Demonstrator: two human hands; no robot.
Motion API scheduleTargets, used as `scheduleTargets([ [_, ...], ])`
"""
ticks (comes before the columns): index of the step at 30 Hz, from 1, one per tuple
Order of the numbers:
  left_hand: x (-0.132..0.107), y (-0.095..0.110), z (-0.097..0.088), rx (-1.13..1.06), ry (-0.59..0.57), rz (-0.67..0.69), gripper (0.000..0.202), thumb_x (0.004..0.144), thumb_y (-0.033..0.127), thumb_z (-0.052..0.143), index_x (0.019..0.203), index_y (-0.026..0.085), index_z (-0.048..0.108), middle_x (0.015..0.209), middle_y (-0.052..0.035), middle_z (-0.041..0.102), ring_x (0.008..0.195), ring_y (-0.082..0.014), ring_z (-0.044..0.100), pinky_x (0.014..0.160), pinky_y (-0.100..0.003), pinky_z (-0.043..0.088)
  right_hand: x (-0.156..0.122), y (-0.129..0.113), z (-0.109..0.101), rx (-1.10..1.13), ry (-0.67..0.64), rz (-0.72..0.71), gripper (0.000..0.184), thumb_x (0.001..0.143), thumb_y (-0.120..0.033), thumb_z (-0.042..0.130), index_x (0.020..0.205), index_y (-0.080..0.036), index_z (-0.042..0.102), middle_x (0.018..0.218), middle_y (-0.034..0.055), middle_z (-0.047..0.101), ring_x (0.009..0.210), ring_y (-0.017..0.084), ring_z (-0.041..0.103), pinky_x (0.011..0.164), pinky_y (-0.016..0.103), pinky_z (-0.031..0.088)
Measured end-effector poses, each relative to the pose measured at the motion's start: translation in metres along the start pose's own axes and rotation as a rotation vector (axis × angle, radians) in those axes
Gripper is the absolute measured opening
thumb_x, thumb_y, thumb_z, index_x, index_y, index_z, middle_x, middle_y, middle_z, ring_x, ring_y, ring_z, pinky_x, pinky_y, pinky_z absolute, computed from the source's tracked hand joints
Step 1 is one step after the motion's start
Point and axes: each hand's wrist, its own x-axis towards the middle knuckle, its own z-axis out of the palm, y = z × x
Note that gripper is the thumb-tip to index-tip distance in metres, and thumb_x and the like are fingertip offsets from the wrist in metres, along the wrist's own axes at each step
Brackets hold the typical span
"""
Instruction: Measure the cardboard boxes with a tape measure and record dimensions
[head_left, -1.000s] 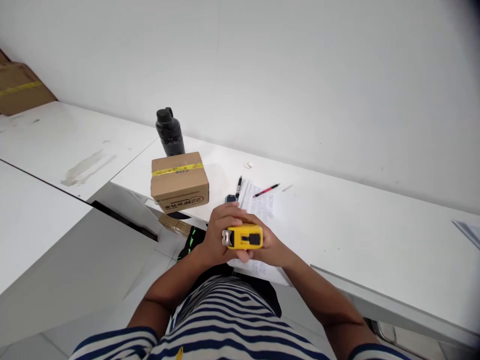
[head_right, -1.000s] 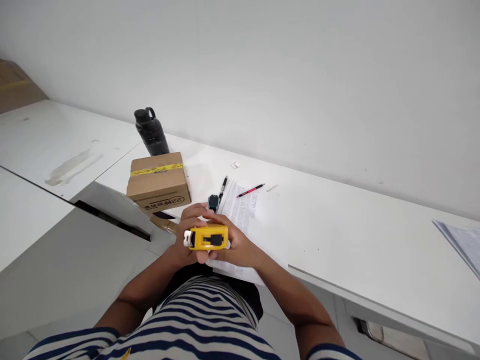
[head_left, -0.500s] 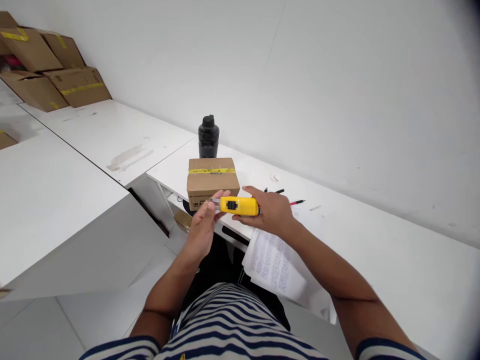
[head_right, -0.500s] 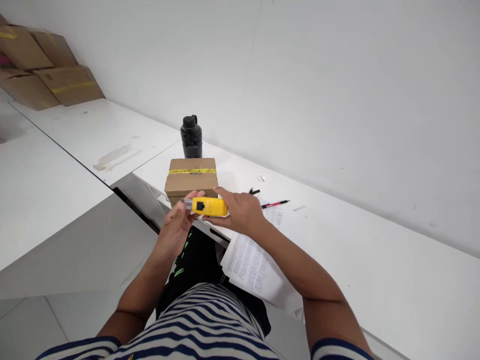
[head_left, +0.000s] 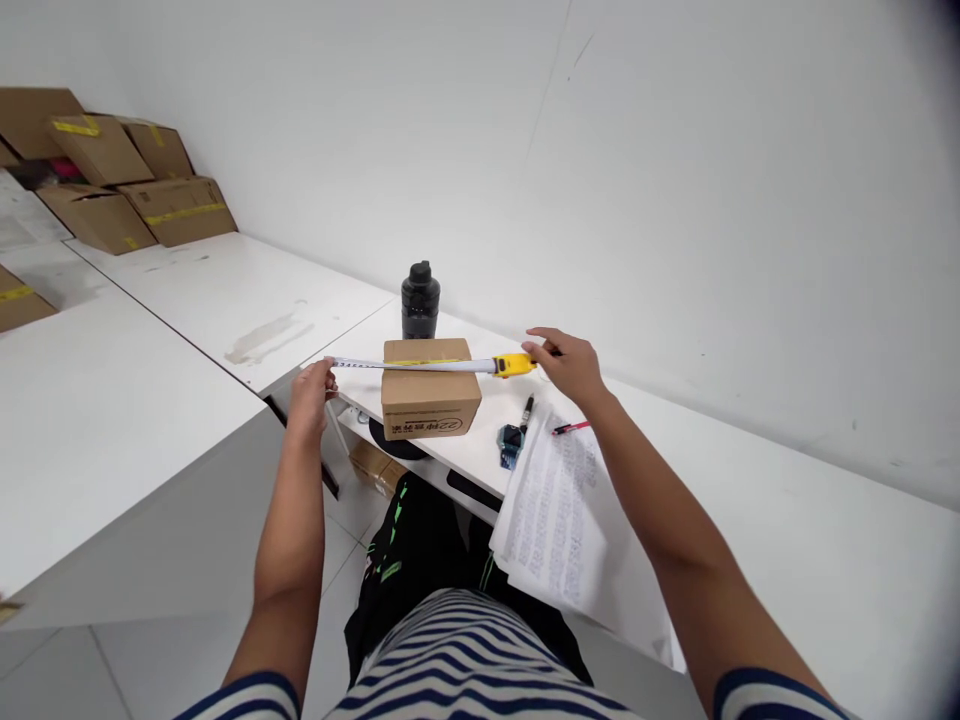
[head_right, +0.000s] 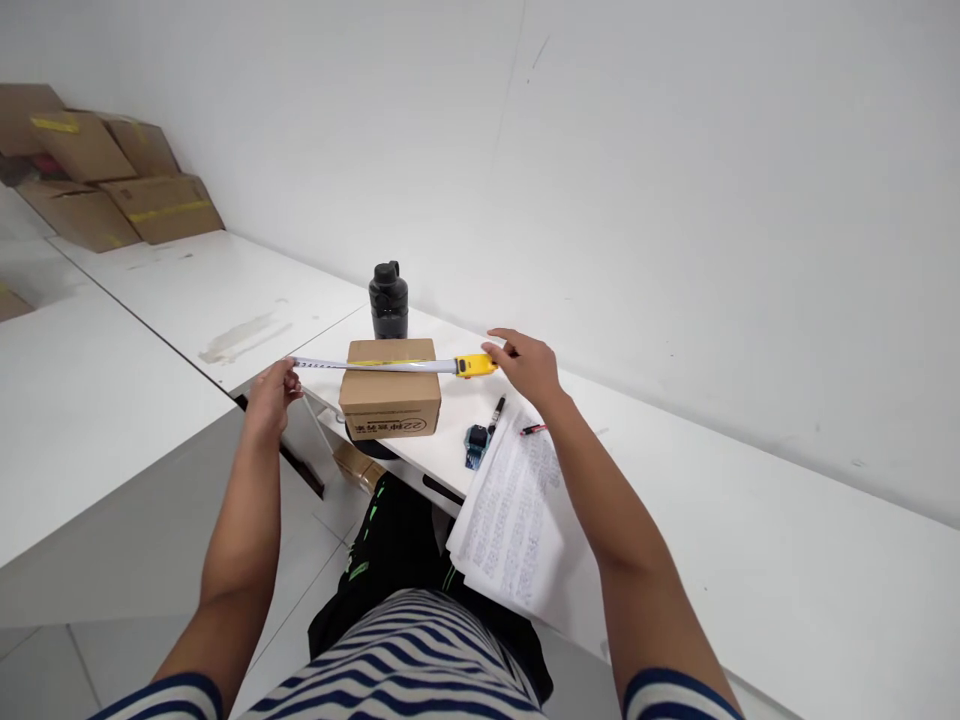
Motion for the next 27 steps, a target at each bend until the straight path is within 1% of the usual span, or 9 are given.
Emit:
scheduleTargets([
  [3,-0.005,0.002,0.01,0.049,-0.065,0.037,0.025,0.069,0.043,0.066,0.069,0.019,0.059,0.052,0.0064,0.042,0.048,-0.0085,0.043,0.049,-0.02,0.038,-0.003,-0.009,0.012,-0.138,-0.071,-0.12,0.054,0.088,-0.064,0.054,0.119,-0.023,0.071,0.07,0.0017,0.069,0.065,0.017,0.063,0.059,0.028,0.041],
  [6,-0.007,-0.001,0.017,0.078,-0.079,0.048,0.027,0.07,0.045,0.065,0.067,0.019,0.057,0.053,0.006,0.043,0.049,-0.0084,0.043,0.05,-0.021,0.038,-0.006,-0.014,0.018,-0.192,-0.045,-0.185,0.061,0.09,-0.069,0.047,0.117,-0.021,0.072,0.07,0.0032,0.07,0.065,0.017,0.064,0.057,0.026,0.039],
  [9,-0.007,-0.006,0.019,0.099,-0.092,0.034,0.028,0.071,0.046,0.063,0.067,0.02,0.054,0.054,0.006,0.043,0.049,-0.0085,0.043,0.05,-0.021,0.038,-0.005,-0.014,0.019,-0.23,-0.006,-0.198,0.065,0.093,-0.07,0.039,0.113,-0.019,0.074,0.075,0.0064,0.074,0.068,0.018,0.067,0.058,0.027,0.039],
  [10,-0.007,-0.008,0.019,0.098,-0.094,0.031,0.028,0.071,0.046,0.063,0.068,0.02,0.054,0.055,0.0061,0.043,0.049,-0.0086,0.043,0.05,-0.021,0.038,-0.005,-0.014,0.018,-0.241,-0.026,-0.194,0.065,0.094,-0.069,0.037,0.112,-0.019,0.074,0.079,0.0072,0.075,0.07,0.019,0.068,0.059,0.028,0.04],
  [12,-0.006,-0.01,0.02,0.085,-0.098,0.033,0.029,0.071,0.047,0.063,0.068,0.02,0.053,0.055,0.0062,0.043,0.049,-0.0085,0.043,0.051,-0.021,0.039,-0.004,-0.013,0.017,-0.257,-0.119,-0.182,0.062,0.095,-0.067,0.035,0.11,-0.021,0.074,0.086,0.0074,0.077,0.074,0.02,0.07,0.061,0.029,0.042],
  [14,-0.007,-0.01,0.02,0.077,-0.102,0.037,0.031,0.071,0.048,0.063,0.066,0.02,0.051,0.056,0.0059,0.044,0.049,-0.008,0.044,0.051,-0.02,0.039,-0.005,-0.012,0.016,-0.271,-0.234,-0.18,0.058,0.094,-0.066,0.038,0.11,-0.024,0.074,0.092,0.0061,0.078,0.078,0.022,0.071,0.062,0.03,0.042],
  [16,-0.008,-0.009,0.022,0.079,-0.106,0.033,0.033,0.07,0.048,0.064,0.064,0.02,0.049,0.056,0.0054,0.045,0.049,-0.0076,0.044,0.051,-0.02,0.039,-0.008,-0.011,0.016,-0.282,-0.293,-0.191,0.056,0.09,-0.068,0.044,0.112,-0.024,0.073,0.098,0.0056,0.079,0.082,0.023,0.071,0.063,0.031,0.043],
  [20,-0.009,-0.008,0.023,0.073,-0.109,0.032,0.034,0.069,0.048,0.066,0.062,0.02,0.049,0.056,0.005,0.046,0.048,-0.0077,0.045,0.05,-0.02,0.04,-0.017,-0.005,0.019,-0.302,-0.297,-0.221,0.062,0.083,-0.071,0.055,0.12,-0.024,0.069,0.105,0.0062,0.078,0.084,0.025,0.072,0.064,0.031,0.043],
  [27,-0.009,-0.01,0.023,0.071,-0.109,0.033,0.032,0.071,0.047,0.066,0.064,0.019,0.051,0.057,0.0049,0.048,0.049,-0.0078,0.046,0.051,-0.02,0.041,-0.024,0.0,0.021,-0.339,-0.284,-0.254,0.063,0.081,-0.07,0.059,0.124,-0.025,0.066,0.109,0.0074,0.077,0.087,0.026,0.072,0.062,0.03,0.041],
])
